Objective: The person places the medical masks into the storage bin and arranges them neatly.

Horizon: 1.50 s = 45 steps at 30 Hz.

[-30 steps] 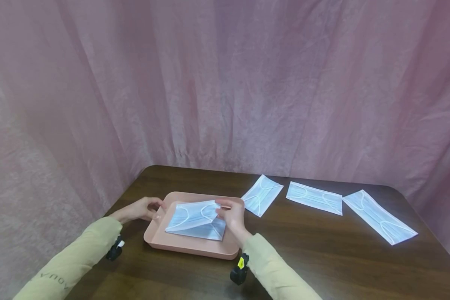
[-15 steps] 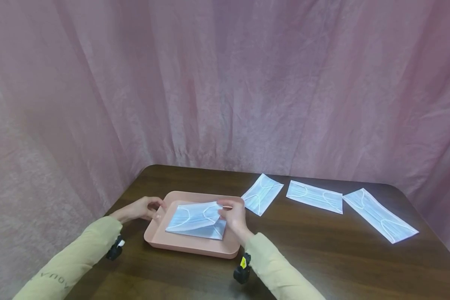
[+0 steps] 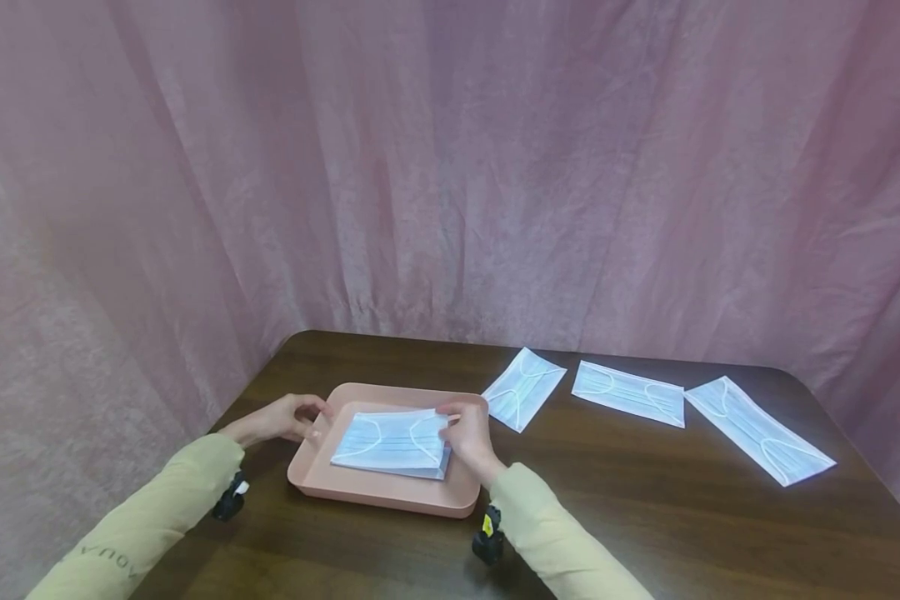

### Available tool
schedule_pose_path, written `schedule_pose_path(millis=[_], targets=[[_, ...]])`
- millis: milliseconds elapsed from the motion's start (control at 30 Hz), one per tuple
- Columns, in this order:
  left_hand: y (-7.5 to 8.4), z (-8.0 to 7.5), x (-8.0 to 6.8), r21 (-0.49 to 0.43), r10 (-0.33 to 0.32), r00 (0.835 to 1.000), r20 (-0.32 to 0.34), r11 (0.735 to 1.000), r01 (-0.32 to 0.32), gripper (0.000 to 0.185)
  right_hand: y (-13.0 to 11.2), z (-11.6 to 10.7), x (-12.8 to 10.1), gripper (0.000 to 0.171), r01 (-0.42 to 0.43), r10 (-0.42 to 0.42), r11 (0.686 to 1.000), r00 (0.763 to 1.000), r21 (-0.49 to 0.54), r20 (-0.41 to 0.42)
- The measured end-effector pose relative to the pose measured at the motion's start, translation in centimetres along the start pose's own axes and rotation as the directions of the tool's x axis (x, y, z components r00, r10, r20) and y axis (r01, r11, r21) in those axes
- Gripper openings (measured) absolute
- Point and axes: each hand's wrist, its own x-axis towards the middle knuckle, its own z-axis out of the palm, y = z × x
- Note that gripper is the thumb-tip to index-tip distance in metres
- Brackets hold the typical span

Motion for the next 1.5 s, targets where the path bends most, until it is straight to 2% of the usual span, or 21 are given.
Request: schedule_pose_path(millis=[233, 567, 900, 1133, 1233, 1433, 1500], targets=[[0.2, 0.1, 0.0, 0.003, -0.019, 1.000, -0.003, 1.000, 0.019, 0.036, 0.2, -0.2, -0.1, 0.035, 0.044, -0.042, 0.994, 0.999, -0.103, 0.024], [0.3, 0.2, 0.0, -0.003, -0.041, 0.999, -0.010, 0.999, 0.041, 0.036, 0.3, -0.2, -0.2, 0.035, 0.077, -0.068, 0.966, 0.997, -0.246, 0.045], [0.3, 0.3, 0.0, -0.021, -0.004, 1.000, 0.000, 1.000, 0.004, 0.036, 0.0, -0.2, -0.2, 0.030, 0.082, -0.076, 0.910, 0.997, -0.407, 0.031], [0.2, 0.3, 0.1, -0.058, 0.012, 1.000, 0.014, 0.998, -0.011, 0.035, 0.0, -0.2, -0.4, 0.026, 0.106, -0.105, 0.890, 0.994, -0.443, 0.027], [0.2, 0.3, 0.0, -0.059, 0.024, 1.000, 0.020, 0.998, -0.022, 0.035, -0.1, -0.3, -0.6, 0.023, 0.116, -0.115, 0.898, 0.993, -0.424, 0.029], [-0.1, 0.3, 0.0, -0.038, 0.022, 1.000, 0.006, 0.999, -0.022, 0.036, -0.5, -1.2, -0.5, 0.020, 0.191, -0.192, 0.904, 0.981, -0.382, 0.035], [-0.2, 0.2, -0.1, -0.030, 0.014, 1.000, -0.003, 0.999, -0.014, 0.037, -0.8, -1.5, -0.4, 0.020, 0.187, -0.189, 0.915, 0.982, -0.356, 0.031]])
